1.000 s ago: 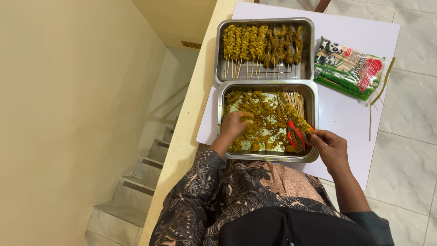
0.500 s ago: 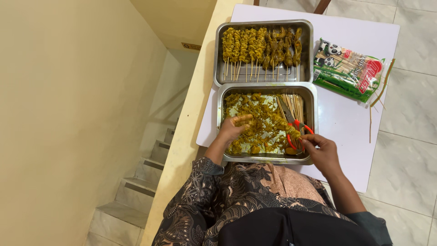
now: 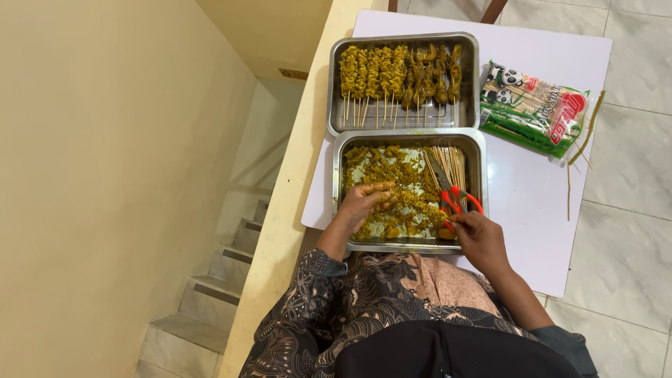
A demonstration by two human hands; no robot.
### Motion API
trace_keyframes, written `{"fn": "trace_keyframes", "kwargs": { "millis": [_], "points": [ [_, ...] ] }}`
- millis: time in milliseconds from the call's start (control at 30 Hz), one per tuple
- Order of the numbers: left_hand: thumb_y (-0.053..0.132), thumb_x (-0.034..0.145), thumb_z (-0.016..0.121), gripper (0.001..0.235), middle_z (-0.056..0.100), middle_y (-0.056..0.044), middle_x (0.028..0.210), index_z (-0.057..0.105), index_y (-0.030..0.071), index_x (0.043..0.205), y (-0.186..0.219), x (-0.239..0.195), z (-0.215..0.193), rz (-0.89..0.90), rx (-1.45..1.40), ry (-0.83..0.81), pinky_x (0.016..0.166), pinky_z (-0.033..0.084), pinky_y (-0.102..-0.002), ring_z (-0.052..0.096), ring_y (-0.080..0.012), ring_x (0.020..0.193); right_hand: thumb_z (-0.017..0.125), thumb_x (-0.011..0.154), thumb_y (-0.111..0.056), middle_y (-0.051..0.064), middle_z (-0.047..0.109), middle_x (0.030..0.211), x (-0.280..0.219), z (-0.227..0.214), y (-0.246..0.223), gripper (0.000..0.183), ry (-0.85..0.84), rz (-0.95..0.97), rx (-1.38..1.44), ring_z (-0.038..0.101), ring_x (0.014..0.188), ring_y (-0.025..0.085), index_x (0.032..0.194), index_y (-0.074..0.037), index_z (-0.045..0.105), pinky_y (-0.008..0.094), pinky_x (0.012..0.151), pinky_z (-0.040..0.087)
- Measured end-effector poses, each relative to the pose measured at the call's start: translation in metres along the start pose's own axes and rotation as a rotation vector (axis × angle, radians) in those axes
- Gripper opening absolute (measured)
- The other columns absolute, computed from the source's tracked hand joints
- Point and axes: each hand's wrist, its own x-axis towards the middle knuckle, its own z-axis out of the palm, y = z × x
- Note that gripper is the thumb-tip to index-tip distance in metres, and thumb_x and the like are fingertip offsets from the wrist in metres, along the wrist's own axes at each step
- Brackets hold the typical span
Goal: The person repeatedly scoops seasoned ground meat from a metal tray and presses it onto wooden skewers using their hands. Completed skewers are placed into a second metal tray. The person uses red-handled scissors to trim or adjust skewers as needed.
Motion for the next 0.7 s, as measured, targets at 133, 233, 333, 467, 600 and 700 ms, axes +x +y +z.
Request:
{"fn": "trace_keyframes", "kwargs": {
  "millis": [133, 233, 333, 467, 600, 700],
  "points": [
    [0.013, 0.087, 0.077, 0.031, 0.077, -0.013, 0.109, 0.074, 0.004, 0.116, 0.005, -0.002, 0.005, -0.005, 0.037, 0.057, 0.081, 0.064, -0.028, 0.076, -0.0146, 0.089, 0.072, 0.092, -0.010, 0.009, 0.073, 0.087, 0.000, -0.005, -0.010, 0.015, 0.015, -0.021, -0.025, 0.069, 0.070, 0.016, 0.105, -0.004, 0.077, 0.031, 0.064, 0.055],
    [0.014, 0.087, 0.078, 0.030, 0.076, -0.017, 0.111, 0.073, 0.006, 0.115, 0.009, -0.004, 0.007, -0.050, 0.105, 0.149, 0.084, 0.063, -0.028, 0.075, -0.0149, 0.090, 0.072, 0.092, -0.009, 0.009, 0.074, 0.089, -0.001, -0.008, -0.013, 0.014, 0.058, -0.101, 0.006, 0.071, 0.074, 0.015, 0.104, -0.003, 0.077, 0.030, 0.066, 0.057],
    [0.016, 0.087, 0.078, 0.027, 0.076, -0.018, 0.111, 0.072, 0.008, 0.112, 0.015, -0.008, 0.010, -0.065, 0.071, 0.153, 0.084, 0.064, -0.029, 0.076, -0.0160, 0.091, 0.071, 0.092, -0.008, 0.008, 0.074, 0.090, -0.002, -0.010, -0.014, 0.014, 0.078, -0.113, 0.016, 0.071, 0.073, 0.015, 0.104, -0.003, 0.077, 0.029, 0.064, 0.057],
    [0.024, 0.091, 0.073, 0.026, 0.077, -0.009, 0.114, 0.073, 0.004, 0.108, 0.019, -0.015, 0.012, -0.009, -0.076, 0.101, 0.077, 0.065, -0.032, 0.076, -0.0166, 0.090, 0.071, 0.093, -0.008, 0.007, 0.075, 0.090, -0.001, -0.010, -0.012, 0.013, 0.077, -0.114, 0.021, 0.072, 0.071, 0.013, 0.103, -0.003, 0.078, 0.027, 0.062, 0.057],
    [0.026, 0.093, 0.068, 0.031, 0.077, -0.012, 0.112, 0.074, 0.006, 0.116, 0.018, -0.012, 0.009, 0.012, -0.156, -0.011, 0.073, 0.064, -0.029, 0.076, -0.0182, 0.089, 0.071, 0.093, -0.008, 0.007, 0.076, 0.090, 0.000, -0.010, -0.011, 0.014, 0.085, -0.117, -0.005, 0.071, 0.070, 0.013, 0.104, -0.003, 0.078, 0.027, 0.062, 0.057],
    [0.013, 0.089, 0.074, 0.036, 0.076, -0.009, 0.115, 0.072, 0.011, 0.125, 0.011, -0.009, 0.005, 0.012, -0.042, -0.042, 0.076, 0.064, -0.027, 0.075, -0.0164, 0.094, 0.071, 0.093, -0.009, 0.007, 0.076, 0.090, 0.001, -0.009, -0.012, 0.013, 0.078, -0.105, -0.007, 0.072, 0.070, 0.013, 0.103, -0.003, 0.078, 0.027, 0.063, 0.058]
  ]
}}
